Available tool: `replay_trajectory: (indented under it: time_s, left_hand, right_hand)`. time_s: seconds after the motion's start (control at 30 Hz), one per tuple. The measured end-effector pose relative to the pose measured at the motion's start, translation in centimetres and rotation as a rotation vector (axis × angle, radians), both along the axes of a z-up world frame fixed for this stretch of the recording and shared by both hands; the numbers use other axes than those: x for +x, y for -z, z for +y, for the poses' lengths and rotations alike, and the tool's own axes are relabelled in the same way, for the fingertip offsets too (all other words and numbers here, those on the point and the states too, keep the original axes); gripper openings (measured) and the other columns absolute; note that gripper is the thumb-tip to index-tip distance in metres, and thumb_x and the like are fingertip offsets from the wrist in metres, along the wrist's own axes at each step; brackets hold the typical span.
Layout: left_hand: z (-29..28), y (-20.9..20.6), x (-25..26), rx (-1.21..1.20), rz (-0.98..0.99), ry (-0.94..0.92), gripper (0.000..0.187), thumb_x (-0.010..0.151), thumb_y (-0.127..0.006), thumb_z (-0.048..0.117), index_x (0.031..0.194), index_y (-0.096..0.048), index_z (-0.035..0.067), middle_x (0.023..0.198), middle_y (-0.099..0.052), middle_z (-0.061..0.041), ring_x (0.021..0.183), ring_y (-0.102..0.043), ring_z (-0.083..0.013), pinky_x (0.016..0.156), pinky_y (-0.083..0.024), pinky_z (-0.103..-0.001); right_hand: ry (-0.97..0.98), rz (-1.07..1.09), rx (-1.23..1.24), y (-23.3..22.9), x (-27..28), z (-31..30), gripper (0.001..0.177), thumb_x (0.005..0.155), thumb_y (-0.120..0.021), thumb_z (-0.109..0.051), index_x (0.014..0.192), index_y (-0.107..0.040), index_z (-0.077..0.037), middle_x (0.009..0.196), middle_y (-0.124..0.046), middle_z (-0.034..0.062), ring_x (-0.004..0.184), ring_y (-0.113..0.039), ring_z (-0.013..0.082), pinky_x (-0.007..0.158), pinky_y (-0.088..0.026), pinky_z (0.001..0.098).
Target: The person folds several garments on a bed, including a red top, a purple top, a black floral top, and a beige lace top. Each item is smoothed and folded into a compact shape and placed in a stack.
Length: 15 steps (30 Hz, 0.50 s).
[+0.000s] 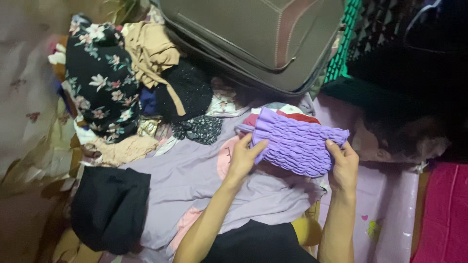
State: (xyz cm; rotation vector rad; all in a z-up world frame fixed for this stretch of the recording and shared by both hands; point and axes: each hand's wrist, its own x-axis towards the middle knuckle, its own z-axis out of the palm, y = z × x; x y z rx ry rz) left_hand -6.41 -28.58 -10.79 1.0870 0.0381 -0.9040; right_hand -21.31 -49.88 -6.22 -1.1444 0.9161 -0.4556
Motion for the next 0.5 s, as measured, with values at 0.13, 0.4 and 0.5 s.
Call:
replay_trajectory:
  time_s: [0.13, 0.4, 0.5]
  left_hand:
    - [0.5, 0.7, 0.0, -0.130, 0.069, -0.011, 0.032, 0.095, -0.073, 0.006, 0.124, -0.066, -0.005, 0.104, -0.073, -0.006, 0.089, -0.067, -0.0100, 0.077, -0.055, -0.024]
    - [1.1, -4.3, 0.6, 0.412, -0.792, -0.112, 0.044, 0.089, -0.066, 0.003, 0.131, -0.057, -0.001, 0.133, -0.061, -0.019, 0.128, -0.058, -0.0300, 0.111, -0.043, -0.041]
    - [-0.1, -7.0, 0.0, 0.433, -1.109, -0.047, 0.045, 0.092, -0.066, 0.007, 0.136, -0.056, 0.003, 0.151, -0.050, -0.021, 0.146, -0.043, -0.0395, 0.124, -0.033, -0.049]
  right_hand:
    - [0.046, -0.025, 0.006, 1.1, -1.0, -0.4, 0.029, 0.098, -0.066, -0.013, 0.123, -0.066, 0.001, 0.112, -0.072, 0.0074, 0.097, -0.068, 0.0139, 0.090, -0.055, 0.0302]
    - [-0.027, 0.495, -0.544, 0.8, -1.3, 0.4, 0.039, 0.102, -0.072, -0.023, 0.128, -0.065, 0.006, 0.113, -0.065, 0.0157, 0.101, -0.057, 0.0196, 0.092, -0.046, 0.0336]
    - [-0.013, 0.571, -0.853, -1.0, -0.3, 1.8, 0.052, 0.102, -0.068, -0.024, 0.142, -0.052, 0.004, 0.138, -0.056, 0.0223, 0.124, -0.054, 0.0305, 0.107, -0.042, 0.0397]
